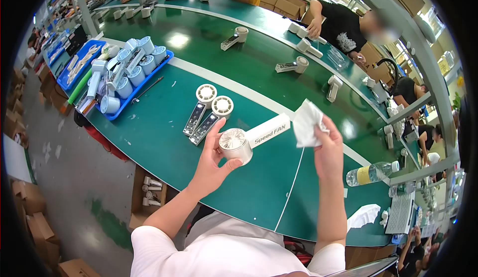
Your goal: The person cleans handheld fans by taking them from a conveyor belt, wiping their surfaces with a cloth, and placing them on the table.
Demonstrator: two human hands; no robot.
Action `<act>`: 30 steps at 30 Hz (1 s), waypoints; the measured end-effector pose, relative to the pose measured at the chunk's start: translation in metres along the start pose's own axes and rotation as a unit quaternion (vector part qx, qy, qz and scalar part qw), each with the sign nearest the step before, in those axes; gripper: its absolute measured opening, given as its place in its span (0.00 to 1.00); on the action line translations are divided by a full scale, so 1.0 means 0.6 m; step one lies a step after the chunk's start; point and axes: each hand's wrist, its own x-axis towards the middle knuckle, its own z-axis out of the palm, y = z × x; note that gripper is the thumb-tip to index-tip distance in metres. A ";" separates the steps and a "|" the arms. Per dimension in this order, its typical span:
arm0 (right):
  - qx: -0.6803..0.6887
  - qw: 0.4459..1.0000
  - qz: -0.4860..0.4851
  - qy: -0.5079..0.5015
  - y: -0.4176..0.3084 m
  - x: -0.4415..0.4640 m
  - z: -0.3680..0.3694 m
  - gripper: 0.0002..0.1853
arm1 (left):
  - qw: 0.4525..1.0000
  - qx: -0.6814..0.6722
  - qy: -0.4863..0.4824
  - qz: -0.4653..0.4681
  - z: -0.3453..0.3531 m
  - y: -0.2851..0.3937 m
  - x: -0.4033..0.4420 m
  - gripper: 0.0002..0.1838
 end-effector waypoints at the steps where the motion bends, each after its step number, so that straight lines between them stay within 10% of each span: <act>1: -0.009 1.000 0.018 0.008 0.017 -0.007 -0.004 0.19 | 1.000 0.000 0.003 0.000 -0.002 0.007 0.000 0.52; 16: -0.007 0.990 0.138 0.001 0.046 -0.032 -0.062 0.21 | 0.938 -0.229 -0.076 -0.247 0.020 -0.021 0.052 0.32; 30: -0.132 0.986 -0.090 0.050 -0.024 0.009 -0.081 0.20 | 0.894 -0.207 -0.191 -0.348 0.052 -0.103 0.102 0.27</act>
